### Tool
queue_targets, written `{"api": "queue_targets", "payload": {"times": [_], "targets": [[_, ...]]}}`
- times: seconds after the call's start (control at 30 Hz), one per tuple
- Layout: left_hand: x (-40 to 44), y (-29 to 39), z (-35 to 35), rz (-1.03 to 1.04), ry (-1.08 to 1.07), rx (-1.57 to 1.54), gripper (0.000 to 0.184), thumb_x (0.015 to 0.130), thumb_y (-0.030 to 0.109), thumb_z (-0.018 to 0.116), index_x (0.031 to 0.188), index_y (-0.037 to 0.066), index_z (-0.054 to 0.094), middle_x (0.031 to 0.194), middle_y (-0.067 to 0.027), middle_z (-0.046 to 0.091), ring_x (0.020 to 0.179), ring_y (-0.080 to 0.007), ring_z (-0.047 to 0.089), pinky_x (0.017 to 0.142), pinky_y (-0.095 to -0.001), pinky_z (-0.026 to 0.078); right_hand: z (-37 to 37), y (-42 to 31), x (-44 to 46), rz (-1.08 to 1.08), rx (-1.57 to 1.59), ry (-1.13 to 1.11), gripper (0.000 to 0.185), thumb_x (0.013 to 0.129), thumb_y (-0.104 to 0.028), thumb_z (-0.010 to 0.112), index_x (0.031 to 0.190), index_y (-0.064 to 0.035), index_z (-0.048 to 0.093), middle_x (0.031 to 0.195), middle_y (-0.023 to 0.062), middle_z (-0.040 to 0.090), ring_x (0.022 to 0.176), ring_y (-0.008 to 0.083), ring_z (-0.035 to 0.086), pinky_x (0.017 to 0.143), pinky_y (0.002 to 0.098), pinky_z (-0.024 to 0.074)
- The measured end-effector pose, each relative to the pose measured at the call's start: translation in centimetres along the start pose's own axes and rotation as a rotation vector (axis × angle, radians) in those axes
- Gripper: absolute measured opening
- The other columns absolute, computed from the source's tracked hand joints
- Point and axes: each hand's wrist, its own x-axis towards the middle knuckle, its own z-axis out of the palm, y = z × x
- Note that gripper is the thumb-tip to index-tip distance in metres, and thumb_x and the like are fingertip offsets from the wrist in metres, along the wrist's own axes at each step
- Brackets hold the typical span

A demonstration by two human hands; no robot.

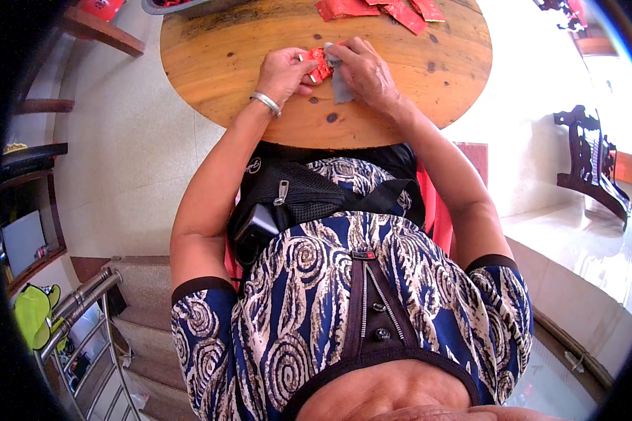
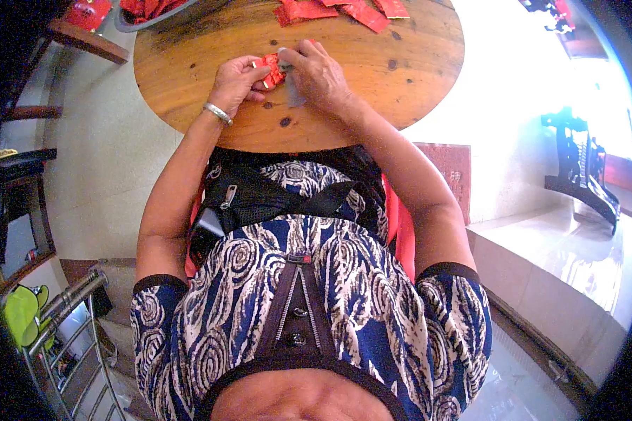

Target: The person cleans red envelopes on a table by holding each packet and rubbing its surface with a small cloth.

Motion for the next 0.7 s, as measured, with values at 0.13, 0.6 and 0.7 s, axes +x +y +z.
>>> {"api": "queue_targets", "payload": {"times": [0.13, 0.6, 0.7], "targets": [[-0.3, 0.3, 0.1, -0.002, -0.005, 0.010, 0.013, 0.090, 0.010, 0.061, 0.100, 0.001, 0.063, 0.085, -0.0079, 0.070, 0.069, -0.0145, 0.070, 0.049, -0.0234, 0.053, 0.5, -0.4, 0.1, -0.057, 0.150, -0.011, 0.033, 0.080, -0.008, 0.060, 0.112, -0.0137, 0.063, 0.103, 0.0109, 0.059, 0.097, 0.0318, 0.059, 0.083, 0.0390, 0.0513], [0.3, -0.3, -0.1, -0.020, -0.006, 0.003, 0.016, 0.091, 0.011, 0.061, 0.103, 0.001, 0.061, 0.083, -0.0073, 0.069, 0.066, -0.0129, 0.068, 0.048, -0.0235, 0.055, 0.1, 1.0, 0.8, -0.012, -0.035, 0.011, 0.030, 0.079, -0.010, 0.058, 0.108, -0.0159, 0.065, 0.098, 0.0093, 0.058, 0.094, 0.0317, 0.056, 0.081, 0.0422, 0.0502], [0.2, -0.1, 0.0, -0.021, -0.003, -0.010, 0.015, 0.091, 0.011, 0.061, 0.102, 0.001, 0.061, 0.081, -0.0073, 0.069, 0.065, -0.0127, 0.068, 0.047, -0.0233, 0.055, -0.1, 1.5, 0.8, -0.007, -0.118, 0.021, 0.027, 0.079, -0.011, 0.059, 0.104, -0.0161, 0.066, 0.098, 0.0090, 0.058, 0.095, 0.0309, 0.057, 0.080, 0.0421, 0.0503]]}}
